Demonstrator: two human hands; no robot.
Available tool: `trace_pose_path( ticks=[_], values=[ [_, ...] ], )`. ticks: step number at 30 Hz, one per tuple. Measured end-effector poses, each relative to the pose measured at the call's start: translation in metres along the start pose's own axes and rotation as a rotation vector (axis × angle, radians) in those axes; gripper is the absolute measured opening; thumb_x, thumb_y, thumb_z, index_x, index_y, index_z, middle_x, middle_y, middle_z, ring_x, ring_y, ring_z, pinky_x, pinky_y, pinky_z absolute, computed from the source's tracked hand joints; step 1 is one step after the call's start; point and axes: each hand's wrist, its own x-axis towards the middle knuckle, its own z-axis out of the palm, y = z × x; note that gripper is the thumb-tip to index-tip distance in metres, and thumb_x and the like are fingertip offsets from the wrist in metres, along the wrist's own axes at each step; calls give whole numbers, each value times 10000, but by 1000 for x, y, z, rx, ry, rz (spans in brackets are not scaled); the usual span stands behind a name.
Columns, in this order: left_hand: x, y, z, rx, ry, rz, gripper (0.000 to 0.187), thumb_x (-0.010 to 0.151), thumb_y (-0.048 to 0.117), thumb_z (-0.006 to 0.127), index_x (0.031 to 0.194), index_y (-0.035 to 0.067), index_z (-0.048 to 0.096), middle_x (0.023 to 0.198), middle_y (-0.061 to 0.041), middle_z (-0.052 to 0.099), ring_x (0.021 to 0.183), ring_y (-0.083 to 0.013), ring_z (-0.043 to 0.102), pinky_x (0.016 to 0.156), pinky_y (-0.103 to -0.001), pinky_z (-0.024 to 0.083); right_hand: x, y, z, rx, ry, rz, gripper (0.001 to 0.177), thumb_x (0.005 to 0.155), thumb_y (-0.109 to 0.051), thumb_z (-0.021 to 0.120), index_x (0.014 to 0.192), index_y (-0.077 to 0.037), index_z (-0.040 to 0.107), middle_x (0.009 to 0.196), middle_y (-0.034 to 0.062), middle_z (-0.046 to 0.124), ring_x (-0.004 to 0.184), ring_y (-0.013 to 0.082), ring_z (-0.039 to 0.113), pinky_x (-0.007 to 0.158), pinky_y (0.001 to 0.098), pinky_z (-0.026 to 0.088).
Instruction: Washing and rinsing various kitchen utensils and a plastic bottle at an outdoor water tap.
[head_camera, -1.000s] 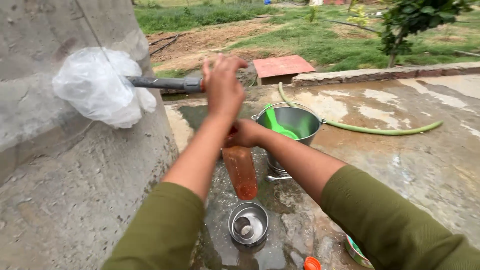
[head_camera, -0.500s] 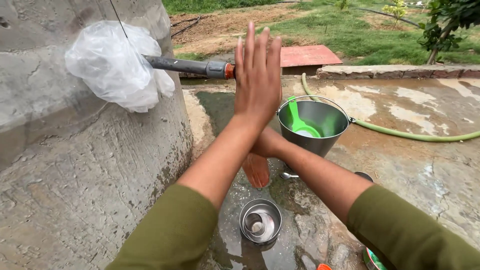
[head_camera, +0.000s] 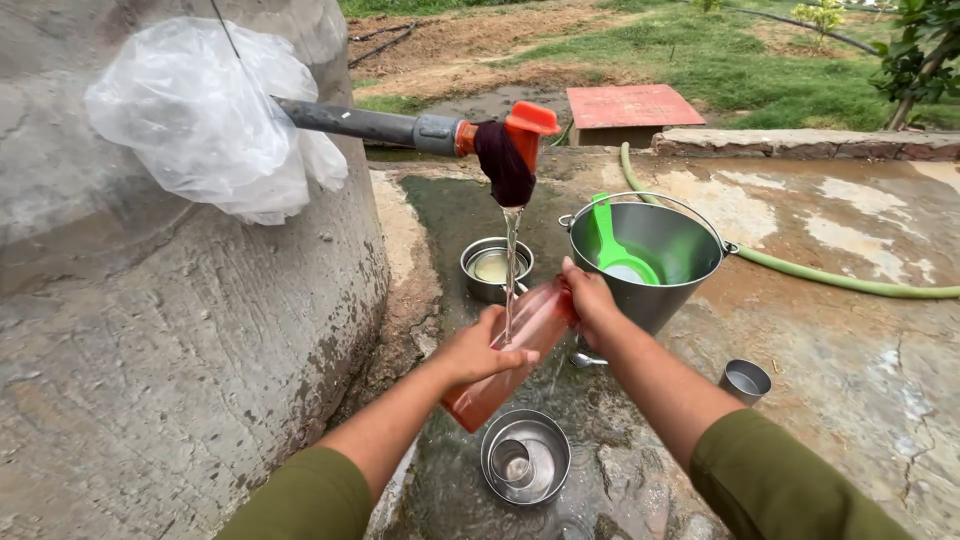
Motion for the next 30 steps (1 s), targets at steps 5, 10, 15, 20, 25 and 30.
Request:
trace_pose_path(
  ticks=[5, 10, 15, 20, 25, 30],
  values=[
    [76, -36, 63, -298, 38, -218, 1100, 768, 695, 705, 1551, 44, 289, 1369, -250, 616, 1222, -371, 654, 1034, -442, 512, -51, 21, 43, 36, 59, 242, 451, 990, -608, 444, 1161, -207, 559, 906, 53, 616, 701, 189, 613, 580, 371, 530],
    [91, -36, 46, -668, 269, -807, 864, 934, 673, 545, 1547, 103, 327, 1421, -236, 557, 1204, -422, 641, 1007, -537, 524, -66, 40, 75, 219, -362, 367, 566, 984, -578, 436, 1305, -145, 608, 1139, 144, 735, 966, 300, 752, 844, 507, 624],
    [46, -11, 42, -752, 222, -316, 827, 841, 567, 653, 1531, 170, 432, 1495, -217, 438, 1336, -405, 490, 1035, -516, 495, -49, 1, 60, 153, -332, 512, 480, 961, -513, 438, 1196, -154, 653, 1085, 104, 706, 951, 288, 717, 828, 531, 586],
    [11, -13, 37, -329, 317, 209, 1104, 621, 534, 928, 1532, 138, 447, 1615, -254, 232, 1530, -391, 233, 1198, -493, 327, -22, 20, 38, 217, -396, 586, 375, 1041, -415, 509, 1197, -111, 663, 1139, 129, 704, 990, 280, 719, 855, 482, 603],
    [-3, -12, 21, -56, 229, 435, 858, 724, 414, 918, 1449, 141, 549, 1582, -145, 437, 1503, -441, 223, 1201, -518, 218, -67, -14, 55, 128, -426, 601, 533, 975, -557, 376, 1203, -149, 632, 1139, 140, 694, 969, 283, 697, 782, 500, 593],
    [-19, -5, 12, -217, 263, 453, 496, 962, 364, 681, 1381, 115, 590, 1467, -143, 561, 1437, -351, 438, 1175, -449, 359, -51, 1, 56, 87, -404, 617, 496, 1007, -466, 396, 1253, -96, 617, 1144, 162, 712, 1005, 294, 727, 843, 536, 618]
  ],
)
